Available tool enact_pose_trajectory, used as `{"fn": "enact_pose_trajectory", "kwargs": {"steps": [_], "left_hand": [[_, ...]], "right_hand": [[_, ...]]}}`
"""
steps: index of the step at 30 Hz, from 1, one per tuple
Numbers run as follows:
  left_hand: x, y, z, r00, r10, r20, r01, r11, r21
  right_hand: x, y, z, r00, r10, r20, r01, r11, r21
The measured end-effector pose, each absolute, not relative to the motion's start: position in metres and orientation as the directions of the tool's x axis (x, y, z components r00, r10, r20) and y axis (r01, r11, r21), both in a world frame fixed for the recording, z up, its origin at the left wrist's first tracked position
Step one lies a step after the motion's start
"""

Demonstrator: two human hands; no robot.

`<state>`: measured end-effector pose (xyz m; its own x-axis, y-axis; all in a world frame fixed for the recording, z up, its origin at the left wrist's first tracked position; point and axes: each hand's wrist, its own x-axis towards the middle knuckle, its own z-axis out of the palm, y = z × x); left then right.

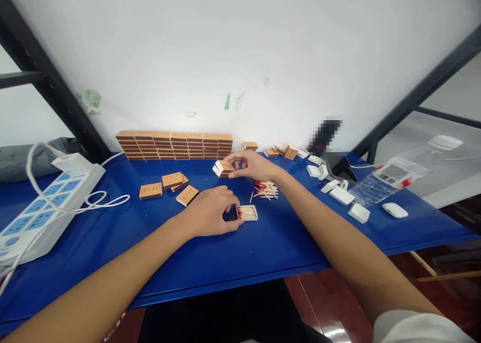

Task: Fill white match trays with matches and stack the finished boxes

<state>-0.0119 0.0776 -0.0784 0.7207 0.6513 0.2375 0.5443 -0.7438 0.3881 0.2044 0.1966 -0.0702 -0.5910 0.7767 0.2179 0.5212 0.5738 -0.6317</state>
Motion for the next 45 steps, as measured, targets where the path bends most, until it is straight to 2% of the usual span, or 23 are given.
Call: {"fn": "enact_pose_trajectory", "kwargs": {"steps": [4,12,14,15,18,20,23,26,30,33,38,45], "left_hand": [[-0.012,0.078,-0.08,0.733,0.633,0.25,0.531,-0.762,0.371],[-0.012,0.077,-0.082,0.733,0.63,0.255,0.535,-0.767,0.355],[-0.011,0.076,-0.082,0.732,0.631,0.256,0.533,-0.765,0.361],[-0.011,0.075,-0.083,0.732,0.632,0.255,0.531,-0.764,0.367],[-0.009,0.072,-0.084,0.72,0.644,0.258,0.536,-0.752,0.383],[-0.008,0.071,-0.085,0.713,0.652,0.258,0.541,-0.746,0.39],[-0.007,0.07,-0.086,0.715,0.651,0.255,0.54,-0.746,0.39],[-0.008,0.073,-0.085,0.691,0.673,0.262,0.566,-0.73,0.383],[-0.018,0.086,-0.079,0.579,0.756,0.306,0.647,-0.654,0.391],[-0.03,0.101,-0.074,0.484,0.809,0.334,0.706,-0.587,0.397],[-0.043,0.116,-0.07,0.407,0.852,0.328,0.755,-0.517,0.404],[-0.041,0.112,-0.069,0.424,0.847,0.32,0.73,-0.529,0.433]], "right_hand": [[0.189,0.207,-0.078,-0.495,0.826,0.269,0.653,0.558,-0.513],[0.171,0.183,-0.06,-0.542,0.781,0.31,0.696,0.624,-0.355],[0.158,0.171,-0.049,-0.644,0.689,0.331,0.627,0.724,-0.287],[0.149,0.167,-0.044,-0.735,0.604,0.307,0.54,0.796,-0.273],[0.115,0.165,-0.041,-0.92,0.366,0.142,0.299,0.887,-0.351],[0.098,0.168,-0.044,-0.941,0.332,0.07,0.287,0.888,-0.36],[0.097,0.174,-0.046,-0.921,0.386,0.046,0.349,0.873,-0.34],[0.132,0.173,-0.037,-0.851,0.509,0.131,0.439,0.825,-0.355],[0.209,0.167,-0.028,-0.616,0.768,0.177,0.638,0.618,-0.46],[0.254,0.162,-0.035,-0.491,0.853,0.177,0.691,0.505,-0.517],[0.27,0.154,-0.051,-0.517,0.853,0.075,0.637,0.442,-0.632],[0.254,0.152,-0.059,-0.557,0.824,0.106,0.582,0.478,-0.658]]}}
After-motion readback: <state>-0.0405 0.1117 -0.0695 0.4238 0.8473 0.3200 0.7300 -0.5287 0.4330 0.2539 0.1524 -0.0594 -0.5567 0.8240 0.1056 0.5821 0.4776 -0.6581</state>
